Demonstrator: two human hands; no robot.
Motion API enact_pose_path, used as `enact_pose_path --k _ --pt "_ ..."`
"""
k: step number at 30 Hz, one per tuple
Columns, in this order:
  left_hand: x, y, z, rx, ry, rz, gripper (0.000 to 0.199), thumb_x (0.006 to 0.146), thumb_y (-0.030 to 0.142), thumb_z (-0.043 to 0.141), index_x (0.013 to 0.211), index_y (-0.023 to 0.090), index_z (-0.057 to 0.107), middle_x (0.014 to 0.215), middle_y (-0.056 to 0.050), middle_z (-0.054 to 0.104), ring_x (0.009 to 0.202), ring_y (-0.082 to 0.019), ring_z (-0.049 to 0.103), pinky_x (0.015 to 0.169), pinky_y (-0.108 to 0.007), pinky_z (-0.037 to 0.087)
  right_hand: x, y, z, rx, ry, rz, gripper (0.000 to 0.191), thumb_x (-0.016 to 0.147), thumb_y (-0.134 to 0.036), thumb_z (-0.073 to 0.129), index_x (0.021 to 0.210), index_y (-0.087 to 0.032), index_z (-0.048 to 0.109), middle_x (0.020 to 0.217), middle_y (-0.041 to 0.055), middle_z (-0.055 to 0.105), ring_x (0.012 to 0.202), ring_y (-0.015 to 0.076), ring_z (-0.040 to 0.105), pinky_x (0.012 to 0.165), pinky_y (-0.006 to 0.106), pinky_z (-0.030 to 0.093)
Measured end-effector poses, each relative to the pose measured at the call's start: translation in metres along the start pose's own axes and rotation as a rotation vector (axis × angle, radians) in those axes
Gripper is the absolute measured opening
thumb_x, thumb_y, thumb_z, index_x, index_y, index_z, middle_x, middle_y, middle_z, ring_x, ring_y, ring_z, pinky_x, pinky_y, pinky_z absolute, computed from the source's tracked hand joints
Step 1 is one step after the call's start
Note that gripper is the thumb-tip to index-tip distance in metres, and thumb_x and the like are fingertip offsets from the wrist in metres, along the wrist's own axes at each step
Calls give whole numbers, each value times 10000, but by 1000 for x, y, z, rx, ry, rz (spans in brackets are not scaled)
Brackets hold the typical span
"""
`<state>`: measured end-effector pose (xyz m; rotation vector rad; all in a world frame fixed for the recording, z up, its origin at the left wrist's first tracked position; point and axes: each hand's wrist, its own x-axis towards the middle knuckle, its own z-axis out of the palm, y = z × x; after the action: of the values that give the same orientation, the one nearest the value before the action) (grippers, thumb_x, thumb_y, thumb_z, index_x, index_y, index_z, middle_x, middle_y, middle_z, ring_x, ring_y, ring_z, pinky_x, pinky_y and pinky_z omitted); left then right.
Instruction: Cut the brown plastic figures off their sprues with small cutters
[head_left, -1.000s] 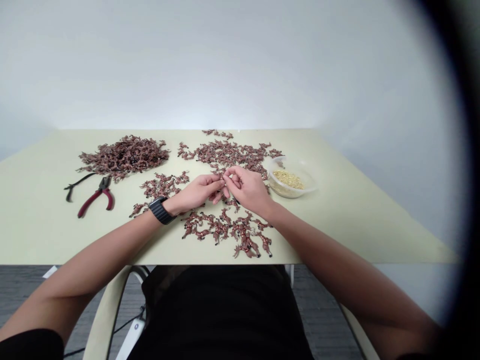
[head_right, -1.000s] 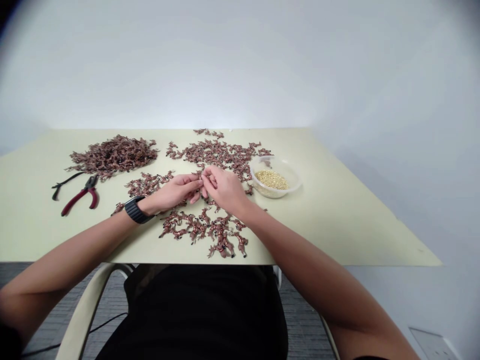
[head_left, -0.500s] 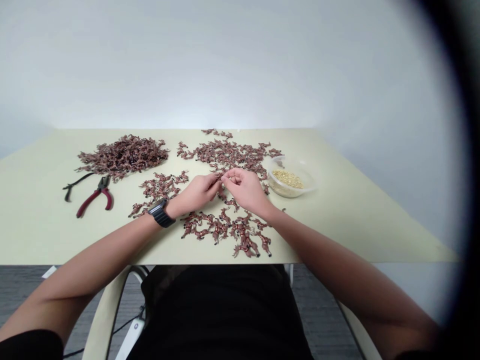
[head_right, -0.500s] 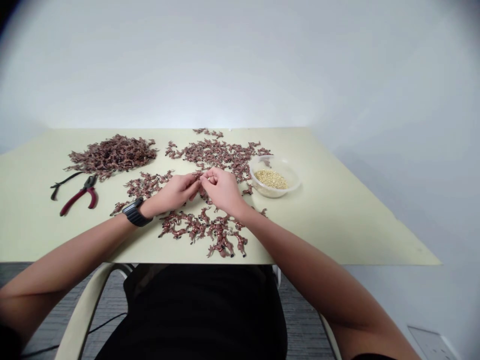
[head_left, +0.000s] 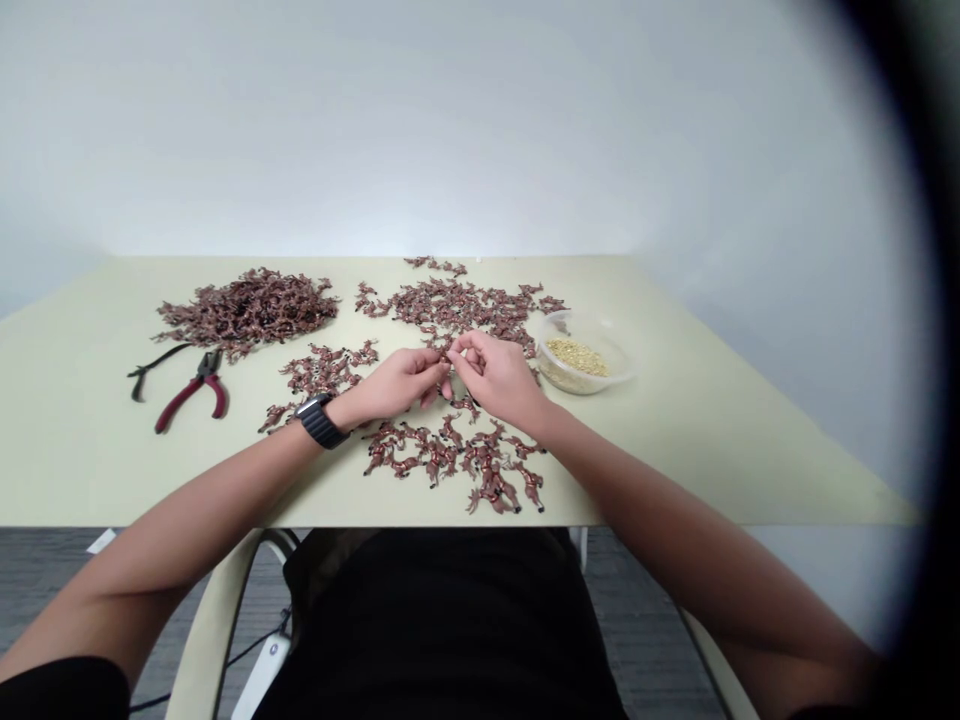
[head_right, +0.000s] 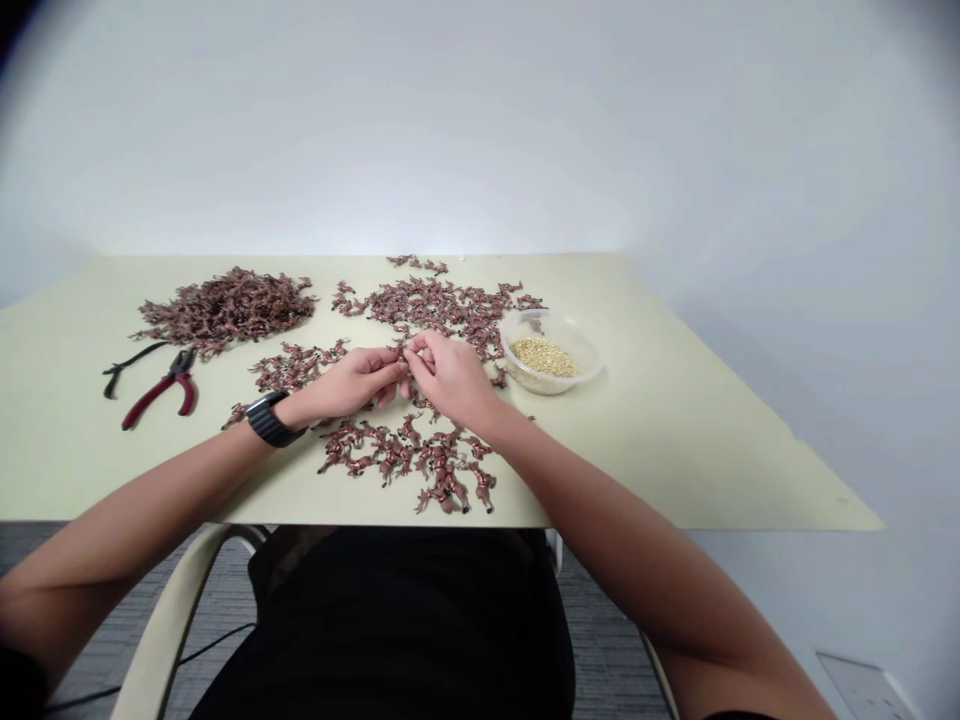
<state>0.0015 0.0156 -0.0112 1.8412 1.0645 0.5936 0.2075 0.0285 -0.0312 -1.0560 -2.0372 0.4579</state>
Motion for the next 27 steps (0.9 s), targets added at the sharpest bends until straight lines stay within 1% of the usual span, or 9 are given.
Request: enact_pose_path --k 3,5,9,11,15,18,20,23,27 --pt "1 -2 0 -28 -10 -7 415 1072 484 490 932 151 695 643 -23 611 533 -101 500 535 -228 419 -1 1 -1 -77 -24 -64 140 1047 -292 529 1005 -207 633 734 4 644 639 167 566 668 306 391" --pt "1 -4 0 -47 -17 -6 404 1069 483 499 947 151 696 672 -36 633 554 -107 525 550 -231 438 -3 2 -1 -143 -30 -121 163 1068 -287 491 1033 -198 623 816 40 678 699 184 595 682 313 398" --pt "1 -5 1 -41 -17 -2 412 1065 495 498 948 151 693 690 -47 659 548 -108 537 537 -225 440 -6 1 2 -235 -39 -194 206 1089 -284 438 1053 -189 617 899 96 698 797 224 625 715 336 410" --pt "1 -3 1 -5 0 12 418 1064 497 498 931 150 689 673 -38 651 532 -102 527 523 -217 430 -7 -2 3 -199 -31 -157 205 1086 -288 444 1044 -194 621 870 85 697 747 213 615 694 333 407" --pt "-1 0 1 35 34 18 405 1056 491 517 914 148 681 684 -38 660 536 -99 533 524 -213 435 -5 -6 4 -19 -3 23 151 1038 -303 542 973 -212 643 670 -6 625 584 166 540 644 308 403" --pt "0 -1 0 -26 4 9 401 1052 494 528 913 150 681 688 -42 663 540 -102 538 526 -221 433 -4 -5 3 39 6 69 119 1002 -297 591 944 -219 660 640 -30 593 571 153 519 634 297 394" --pt "0 -2 -2 -102 -42 1 388 1049 487 541 913 152 680 685 -40 656 540 -99 531 525 -224 417 -3 -3 0 41 -8 42 109 1001 -289 591 955 -220 662 637 -37 571 573 149 510 628 294 384" --pt "0 -3 -4 -206 -119 -23 377 1046 476 552 904 155 691 617 -19 600 520 -96 493 512 -227 361 -2 0 -4 13 -60 -48 109 1019 -277 563 980 -221 648 647 -37 545 586 150 499 637 293 378" --pt "-2 -1 -6 -262 -177 -56 381 1036 464 567 871 155 716 582 -12 564 515 -96 464 520 -240 324 -1 1 -11 -72 -129 -170 137 1041 -251 508 987 -225 632 784 12 624 693 172 540 681 300 378"
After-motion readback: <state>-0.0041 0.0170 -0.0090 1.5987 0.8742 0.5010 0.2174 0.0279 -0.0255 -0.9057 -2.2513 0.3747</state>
